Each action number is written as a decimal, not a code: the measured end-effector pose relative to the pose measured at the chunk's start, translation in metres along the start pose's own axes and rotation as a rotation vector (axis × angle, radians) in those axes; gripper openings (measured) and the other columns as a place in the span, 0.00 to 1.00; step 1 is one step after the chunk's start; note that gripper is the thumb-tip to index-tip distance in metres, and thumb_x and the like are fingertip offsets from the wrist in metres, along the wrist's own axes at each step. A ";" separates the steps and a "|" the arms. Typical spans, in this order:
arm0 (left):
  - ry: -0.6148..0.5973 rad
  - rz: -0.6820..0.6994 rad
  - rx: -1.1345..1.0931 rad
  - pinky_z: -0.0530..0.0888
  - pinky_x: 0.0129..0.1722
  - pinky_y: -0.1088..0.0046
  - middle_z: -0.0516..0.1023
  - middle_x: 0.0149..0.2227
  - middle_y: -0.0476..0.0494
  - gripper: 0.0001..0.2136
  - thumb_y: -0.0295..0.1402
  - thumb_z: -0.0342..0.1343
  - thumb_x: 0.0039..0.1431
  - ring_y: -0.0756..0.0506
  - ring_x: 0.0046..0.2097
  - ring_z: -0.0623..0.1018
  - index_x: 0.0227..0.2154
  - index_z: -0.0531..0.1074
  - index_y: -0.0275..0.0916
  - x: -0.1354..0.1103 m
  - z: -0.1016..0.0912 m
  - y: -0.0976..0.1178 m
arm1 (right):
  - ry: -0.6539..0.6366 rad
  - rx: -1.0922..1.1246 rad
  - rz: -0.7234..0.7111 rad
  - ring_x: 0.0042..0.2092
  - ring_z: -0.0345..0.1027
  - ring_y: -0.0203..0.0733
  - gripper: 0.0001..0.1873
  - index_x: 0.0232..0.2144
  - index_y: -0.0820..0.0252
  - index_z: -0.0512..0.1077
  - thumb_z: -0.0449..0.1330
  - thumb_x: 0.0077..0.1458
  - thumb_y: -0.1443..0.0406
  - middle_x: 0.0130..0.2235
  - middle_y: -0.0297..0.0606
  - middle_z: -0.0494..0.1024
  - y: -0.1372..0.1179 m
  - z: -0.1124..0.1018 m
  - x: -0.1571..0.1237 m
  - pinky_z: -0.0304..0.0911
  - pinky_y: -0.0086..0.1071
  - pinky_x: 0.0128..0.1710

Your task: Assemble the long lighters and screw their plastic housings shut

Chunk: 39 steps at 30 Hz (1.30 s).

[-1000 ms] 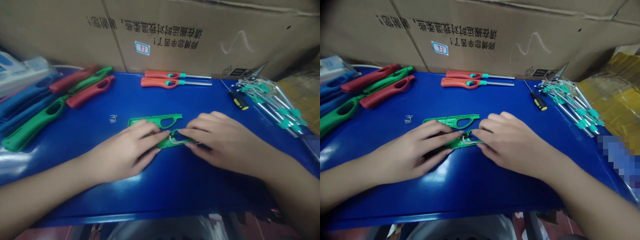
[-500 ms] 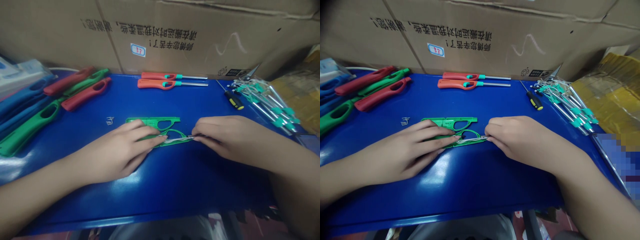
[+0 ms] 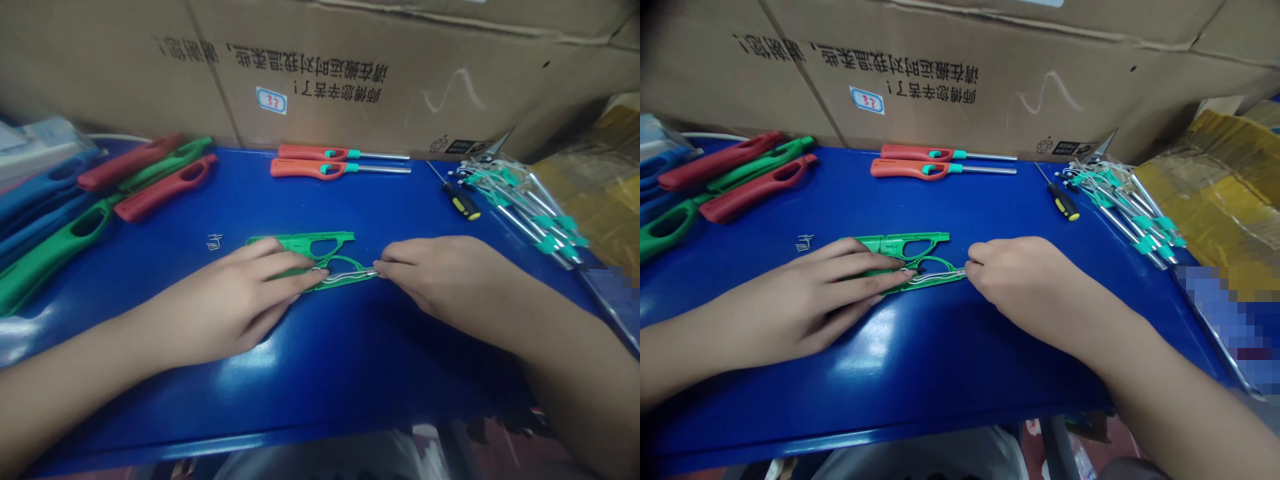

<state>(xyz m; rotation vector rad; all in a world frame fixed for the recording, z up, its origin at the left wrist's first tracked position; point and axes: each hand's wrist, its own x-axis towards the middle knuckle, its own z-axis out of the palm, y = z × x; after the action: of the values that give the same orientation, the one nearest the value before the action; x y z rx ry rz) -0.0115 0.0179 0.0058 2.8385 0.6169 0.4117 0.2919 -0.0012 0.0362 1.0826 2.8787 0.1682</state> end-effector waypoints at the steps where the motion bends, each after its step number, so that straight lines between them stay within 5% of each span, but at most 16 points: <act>1: 0.001 0.003 0.002 0.74 0.57 0.58 0.78 0.58 0.38 0.20 0.26 0.50 0.71 0.38 0.56 0.75 0.64 0.70 0.39 0.000 0.000 0.000 | -0.025 -0.008 -0.011 0.33 0.72 0.41 0.16 0.40 0.61 0.81 0.58 0.55 0.77 0.38 0.41 0.82 -0.001 -0.001 0.001 0.55 0.34 0.28; 9: -0.011 0.014 0.011 0.74 0.56 0.57 0.77 0.59 0.38 0.21 0.26 0.49 0.71 0.38 0.54 0.74 0.64 0.68 0.38 -0.001 0.001 -0.001 | -0.086 0.012 0.006 0.32 0.72 0.44 0.09 0.33 0.60 0.79 0.60 0.57 0.74 0.34 0.39 0.79 -0.010 -0.006 0.002 0.56 0.37 0.28; 14: -0.011 0.025 0.013 0.73 0.57 0.56 0.77 0.59 0.37 0.22 0.26 0.49 0.70 0.37 0.57 0.74 0.65 0.68 0.40 -0.001 0.001 -0.002 | 0.032 0.259 0.169 0.37 0.74 0.42 0.11 0.44 0.59 0.77 0.59 0.66 0.60 0.42 0.40 0.79 -0.016 -0.004 0.007 0.61 0.35 0.32; 18: -0.023 0.048 0.022 0.73 0.58 0.54 0.76 0.59 0.36 0.22 0.25 0.49 0.70 0.36 0.58 0.74 0.65 0.67 0.40 -0.001 -0.001 -0.002 | 0.060 0.496 0.169 0.41 0.73 0.39 0.11 0.50 0.56 0.75 0.57 0.68 0.64 0.49 0.38 0.77 -0.020 0.004 0.019 0.63 0.32 0.36; 22: -0.003 0.020 0.014 0.72 0.59 0.55 0.77 0.59 0.37 0.21 0.26 0.50 0.70 0.38 0.57 0.75 0.64 0.67 0.39 -0.002 0.000 -0.001 | 0.103 0.652 0.179 0.32 0.65 0.32 0.05 0.41 0.57 0.76 0.60 0.65 0.67 0.44 0.34 0.77 -0.017 0.014 0.026 0.60 0.30 0.34; 29: -0.025 -0.005 0.007 0.73 0.58 0.56 0.77 0.57 0.38 0.20 0.27 0.50 0.70 0.38 0.57 0.74 0.63 0.69 0.40 -0.002 0.003 -0.002 | 0.119 0.750 0.266 0.26 0.58 0.30 0.03 0.34 0.57 0.72 0.64 0.60 0.68 0.33 0.29 0.73 -0.013 0.013 0.026 0.56 0.28 0.28; 33: -0.042 -0.004 0.021 0.72 0.58 0.55 0.76 0.58 0.38 0.21 0.27 0.50 0.71 0.37 0.58 0.74 0.64 0.67 0.42 -0.003 0.002 -0.003 | 0.083 0.757 0.260 0.27 0.57 0.30 0.04 0.39 0.57 0.75 0.63 0.61 0.68 0.36 0.30 0.76 -0.014 0.010 0.028 0.55 0.29 0.29; 39: -0.013 -0.032 -0.004 0.71 0.59 0.57 0.75 0.59 0.39 0.20 0.29 0.50 0.72 0.38 0.57 0.73 0.64 0.66 0.40 -0.003 0.002 -0.001 | 0.102 0.813 0.290 0.26 0.57 0.29 0.03 0.32 0.59 0.76 0.64 0.60 0.68 0.33 0.30 0.73 -0.014 0.012 0.029 0.55 0.28 0.29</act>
<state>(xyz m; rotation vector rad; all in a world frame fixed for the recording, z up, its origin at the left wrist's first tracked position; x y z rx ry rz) -0.0133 0.0170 0.0029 2.8215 0.6571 0.3876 0.2622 0.0084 0.0215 1.6161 2.8902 -1.0447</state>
